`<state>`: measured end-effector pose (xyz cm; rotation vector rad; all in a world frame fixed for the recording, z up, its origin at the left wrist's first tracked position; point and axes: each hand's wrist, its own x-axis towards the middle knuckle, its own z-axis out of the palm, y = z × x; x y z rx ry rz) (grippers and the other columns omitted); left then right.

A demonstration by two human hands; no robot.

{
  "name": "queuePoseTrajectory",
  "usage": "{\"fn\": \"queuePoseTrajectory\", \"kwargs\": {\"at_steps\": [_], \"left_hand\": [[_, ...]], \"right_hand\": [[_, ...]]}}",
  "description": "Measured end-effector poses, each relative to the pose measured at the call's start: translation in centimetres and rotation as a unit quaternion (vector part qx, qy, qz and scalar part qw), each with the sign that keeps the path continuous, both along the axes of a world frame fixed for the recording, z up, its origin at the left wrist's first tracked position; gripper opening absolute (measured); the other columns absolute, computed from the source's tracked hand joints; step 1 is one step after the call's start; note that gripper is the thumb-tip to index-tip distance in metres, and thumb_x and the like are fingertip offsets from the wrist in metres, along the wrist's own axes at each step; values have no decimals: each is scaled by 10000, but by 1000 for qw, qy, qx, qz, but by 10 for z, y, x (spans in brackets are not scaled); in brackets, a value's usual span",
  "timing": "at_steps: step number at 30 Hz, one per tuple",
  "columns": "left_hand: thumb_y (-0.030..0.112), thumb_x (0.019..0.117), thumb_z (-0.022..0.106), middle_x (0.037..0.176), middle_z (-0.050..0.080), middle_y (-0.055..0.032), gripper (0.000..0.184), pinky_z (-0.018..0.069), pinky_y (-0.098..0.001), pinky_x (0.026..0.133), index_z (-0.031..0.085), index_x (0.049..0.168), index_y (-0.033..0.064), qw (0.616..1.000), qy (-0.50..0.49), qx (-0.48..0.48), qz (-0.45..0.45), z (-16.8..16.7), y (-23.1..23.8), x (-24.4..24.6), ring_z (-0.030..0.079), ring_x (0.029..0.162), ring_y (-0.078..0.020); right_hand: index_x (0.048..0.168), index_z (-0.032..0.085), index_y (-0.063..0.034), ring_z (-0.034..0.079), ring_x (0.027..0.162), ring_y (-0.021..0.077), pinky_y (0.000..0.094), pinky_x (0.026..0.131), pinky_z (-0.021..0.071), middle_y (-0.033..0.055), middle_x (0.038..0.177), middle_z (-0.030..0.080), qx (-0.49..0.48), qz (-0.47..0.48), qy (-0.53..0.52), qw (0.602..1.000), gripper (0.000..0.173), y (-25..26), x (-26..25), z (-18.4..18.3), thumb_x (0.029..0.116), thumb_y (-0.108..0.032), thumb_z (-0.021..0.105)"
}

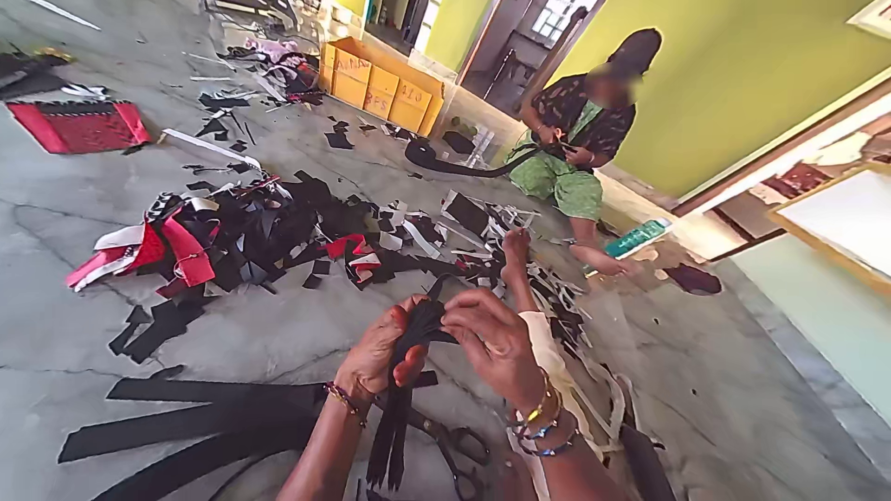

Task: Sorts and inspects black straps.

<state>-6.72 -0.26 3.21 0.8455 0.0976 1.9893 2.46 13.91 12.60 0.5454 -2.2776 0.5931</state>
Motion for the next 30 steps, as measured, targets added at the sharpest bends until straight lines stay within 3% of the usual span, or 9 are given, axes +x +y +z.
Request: {"fn": "queuePoseTrajectory", "kwargs": {"at_steps": [6, 14, 30], "left_hand": [[498, 947, 647, 758, 687, 46, 384, 499, -150, 440, 675, 1179, 193, 1000, 8, -9, 1, 3, 2, 3, 616, 515, -10], [488, 958, 637, 753, 684, 42, 376, 503, -153, 452, 677, 1187, 191, 1000, 11, -3, -15, 2, 3, 3, 622, 526, -16], [462, 949, 665, 763, 693, 43, 338, 511, -152, 454, 665, 1167, 204, 1000, 17, -4, -5, 4, 2, 2, 632, 530, -15]], "right_hand": [[1002, 670, -24, 649, 1005, 110, 168, 929, 508, 137, 1006, 662, 44, 4, -1, 999, 172, 5, 0, 1, 1047, -135, 546], [1012, 650, -23, 666, 1084, 123, 195, 980, 510, 137, 1047, 695, 41, 7, 5, 999, 164, 3, 1, 1, 1056, -109, 517], [1017, 620, 1, 667, 1104, 101, 183, 998, 499, 141, 1057, 697, 27, 9, 11, 1000, 152, 1, 3, 0, 1058, -93, 508]]}}
